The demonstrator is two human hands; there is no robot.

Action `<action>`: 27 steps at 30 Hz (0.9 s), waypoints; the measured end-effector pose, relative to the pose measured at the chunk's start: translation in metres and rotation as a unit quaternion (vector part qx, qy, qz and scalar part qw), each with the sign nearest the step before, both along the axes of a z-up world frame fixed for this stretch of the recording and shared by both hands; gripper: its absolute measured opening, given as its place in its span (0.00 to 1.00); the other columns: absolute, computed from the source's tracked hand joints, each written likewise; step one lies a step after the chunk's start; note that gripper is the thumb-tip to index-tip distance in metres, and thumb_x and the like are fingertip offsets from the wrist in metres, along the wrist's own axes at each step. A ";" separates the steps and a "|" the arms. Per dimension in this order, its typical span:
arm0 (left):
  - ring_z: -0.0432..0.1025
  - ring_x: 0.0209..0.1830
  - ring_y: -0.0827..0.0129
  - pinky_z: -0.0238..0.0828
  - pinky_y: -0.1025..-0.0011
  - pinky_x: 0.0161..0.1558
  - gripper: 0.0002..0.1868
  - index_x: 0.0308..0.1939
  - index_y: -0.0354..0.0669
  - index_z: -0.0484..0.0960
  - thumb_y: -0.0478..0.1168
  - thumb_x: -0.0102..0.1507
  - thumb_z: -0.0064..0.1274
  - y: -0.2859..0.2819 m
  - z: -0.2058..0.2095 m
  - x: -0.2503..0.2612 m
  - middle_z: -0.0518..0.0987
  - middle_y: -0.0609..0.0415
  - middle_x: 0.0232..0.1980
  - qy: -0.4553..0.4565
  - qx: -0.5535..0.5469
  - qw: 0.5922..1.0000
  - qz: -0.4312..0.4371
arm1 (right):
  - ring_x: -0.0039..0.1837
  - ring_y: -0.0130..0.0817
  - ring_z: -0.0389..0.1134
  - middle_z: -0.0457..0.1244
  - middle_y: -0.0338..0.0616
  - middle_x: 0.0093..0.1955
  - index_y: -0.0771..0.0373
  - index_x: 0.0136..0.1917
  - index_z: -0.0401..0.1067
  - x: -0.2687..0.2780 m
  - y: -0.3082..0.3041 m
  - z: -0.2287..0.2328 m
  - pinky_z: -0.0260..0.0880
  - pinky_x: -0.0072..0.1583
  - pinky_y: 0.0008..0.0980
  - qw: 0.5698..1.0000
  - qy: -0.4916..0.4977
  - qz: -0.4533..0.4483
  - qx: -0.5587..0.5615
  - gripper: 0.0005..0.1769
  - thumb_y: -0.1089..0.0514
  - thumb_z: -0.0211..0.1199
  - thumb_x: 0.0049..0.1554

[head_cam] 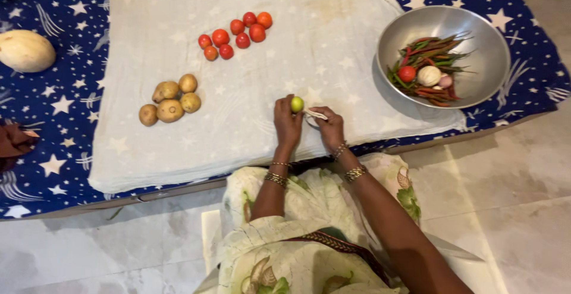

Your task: The person picks up a tomato and an apple, and wipes them with a cloth by hand.

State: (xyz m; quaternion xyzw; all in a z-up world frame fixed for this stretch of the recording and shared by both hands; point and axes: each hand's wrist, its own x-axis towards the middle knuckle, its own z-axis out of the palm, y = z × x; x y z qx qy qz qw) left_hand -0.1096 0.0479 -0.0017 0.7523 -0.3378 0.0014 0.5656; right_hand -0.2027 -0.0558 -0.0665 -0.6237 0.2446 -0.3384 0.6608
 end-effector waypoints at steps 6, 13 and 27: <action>0.70 0.53 0.48 0.71 0.58 0.51 0.33 0.63 0.39 0.74 0.25 0.54 0.62 0.001 -0.011 0.001 0.72 0.42 0.54 -0.112 0.006 0.994 0.007 | 0.54 0.23 0.69 0.71 0.38 0.53 0.66 0.57 0.77 0.003 -0.007 -0.022 0.71 0.57 0.23 0.999 -0.013 0.034 0.008 0.14 0.72 0.60 0.59; 0.71 0.54 0.50 0.73 0.60 0.51 0.32 0.67 0.42 0.72 0.26 0.58 0.57 0.012 -0.020 0.004 0.73 0.43 0.56 -0.076 -0.005 0.995 -0.068 | 0.55 0.23 0.69 0.70 0.37 0.53 0.66 0.58 0.77 -0.011 -0.018 -0.018 0.70 0.58 0.23 0.995 -0.004 0.100 0.002 0.15 0.72 0.59 0.59; 0.77 0.43 0.63 0.79 0.70 0.41 0.27 0.60 0.42 0.74 0.27 0.58 0.61 0.015 -0.021 0.005 0.73 0.49 0.53 0.029 -0.075 0.994 -0.071 | 0.53 0.22 0.68 0.69 0.38 0.53 0.66 0.60 0.76 -0.017 -0.026 -0.042 0.69 0.56 0.24 0.999 0.027 0.022 -0.023 0.16 0.71 0.59 0.59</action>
